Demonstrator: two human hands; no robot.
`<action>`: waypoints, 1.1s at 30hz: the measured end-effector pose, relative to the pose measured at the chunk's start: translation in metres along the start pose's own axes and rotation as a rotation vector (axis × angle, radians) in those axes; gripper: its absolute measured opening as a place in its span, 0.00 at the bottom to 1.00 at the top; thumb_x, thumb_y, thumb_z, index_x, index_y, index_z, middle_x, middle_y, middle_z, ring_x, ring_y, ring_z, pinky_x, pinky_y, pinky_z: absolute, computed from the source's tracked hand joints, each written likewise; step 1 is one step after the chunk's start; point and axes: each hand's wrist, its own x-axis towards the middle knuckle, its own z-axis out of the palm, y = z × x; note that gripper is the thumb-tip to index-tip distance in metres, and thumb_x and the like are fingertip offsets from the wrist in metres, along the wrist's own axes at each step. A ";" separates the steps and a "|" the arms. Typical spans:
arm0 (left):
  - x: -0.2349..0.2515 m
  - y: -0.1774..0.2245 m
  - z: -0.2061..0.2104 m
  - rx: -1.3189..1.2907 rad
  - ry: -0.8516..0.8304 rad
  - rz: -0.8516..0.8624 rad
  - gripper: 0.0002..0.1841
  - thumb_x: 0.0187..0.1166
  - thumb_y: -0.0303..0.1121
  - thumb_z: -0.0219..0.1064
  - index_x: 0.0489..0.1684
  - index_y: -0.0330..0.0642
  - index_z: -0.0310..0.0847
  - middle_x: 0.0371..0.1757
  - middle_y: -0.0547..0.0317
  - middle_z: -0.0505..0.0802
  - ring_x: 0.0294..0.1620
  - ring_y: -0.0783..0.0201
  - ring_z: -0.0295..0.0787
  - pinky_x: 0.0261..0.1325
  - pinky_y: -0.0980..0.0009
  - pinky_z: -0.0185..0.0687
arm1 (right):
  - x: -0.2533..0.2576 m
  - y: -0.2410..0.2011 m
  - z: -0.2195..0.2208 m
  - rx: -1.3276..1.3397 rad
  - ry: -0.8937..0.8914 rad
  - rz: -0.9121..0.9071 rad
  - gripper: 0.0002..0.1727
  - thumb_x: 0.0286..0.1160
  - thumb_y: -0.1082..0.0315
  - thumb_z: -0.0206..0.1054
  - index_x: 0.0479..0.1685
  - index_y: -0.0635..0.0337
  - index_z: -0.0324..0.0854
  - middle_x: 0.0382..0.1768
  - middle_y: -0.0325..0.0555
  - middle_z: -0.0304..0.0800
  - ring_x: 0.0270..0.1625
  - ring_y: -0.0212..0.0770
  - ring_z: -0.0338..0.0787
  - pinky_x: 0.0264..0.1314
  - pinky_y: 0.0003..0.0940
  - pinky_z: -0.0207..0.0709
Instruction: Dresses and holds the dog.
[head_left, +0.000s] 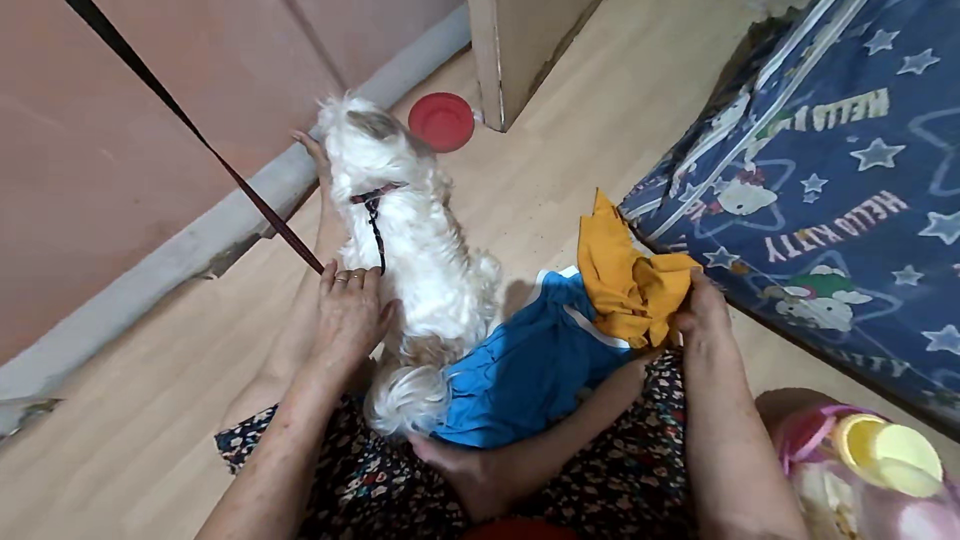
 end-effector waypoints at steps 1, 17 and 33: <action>0.000 -0.001 0.000 0.007 0.004 -0.003 0.28 0.74 0.32 0.76 0.67 0.19 0.76 0.61 0.23 0.88 0.70 0.28 0.81 0.89 0.34 0.44 | 0.001 0.001 0.000 -0.014 0.003 -0.002 0.22 0.92 0.53 0.53 0.73 0.58 0.72 0.61 0.48 0.83 0.61 0.41 0.86 0.61 0.43 0.82; 0.006 -0.012 0.004 0.028 -0.014 -0.039 0.32 0.75 0.33 0.76 0.72 0.19 0.71 0.64 0.22 0.85 0.73 0.28 0.78 0.89 0.35 0.42 | 0.002 0.001 0.002 -0.074 0.017 -0.009 0.24 0.91 0.53 0.55 0.76 0.59 0.70 0.63 0.50 0.83 0.63 0.42 0.85 0.63 0.44 0.81; 0.016 -0.011 0.012 0.046 0.038 -0.043 0.36 0.72 0.33 0.78 0.75 0.17 0.67 0.64 0.20 0.85 0.72 0.26 0.79 0.89 0.35 0.44 | 0.006 0.001 0.003 -0.096 0.016 -0.021 0.22 0.91 0.53 0.55 0.70 0.59 0.74 0.59 0.49 0.84 0.59 0.40 0.86 0.60 0.43 0.82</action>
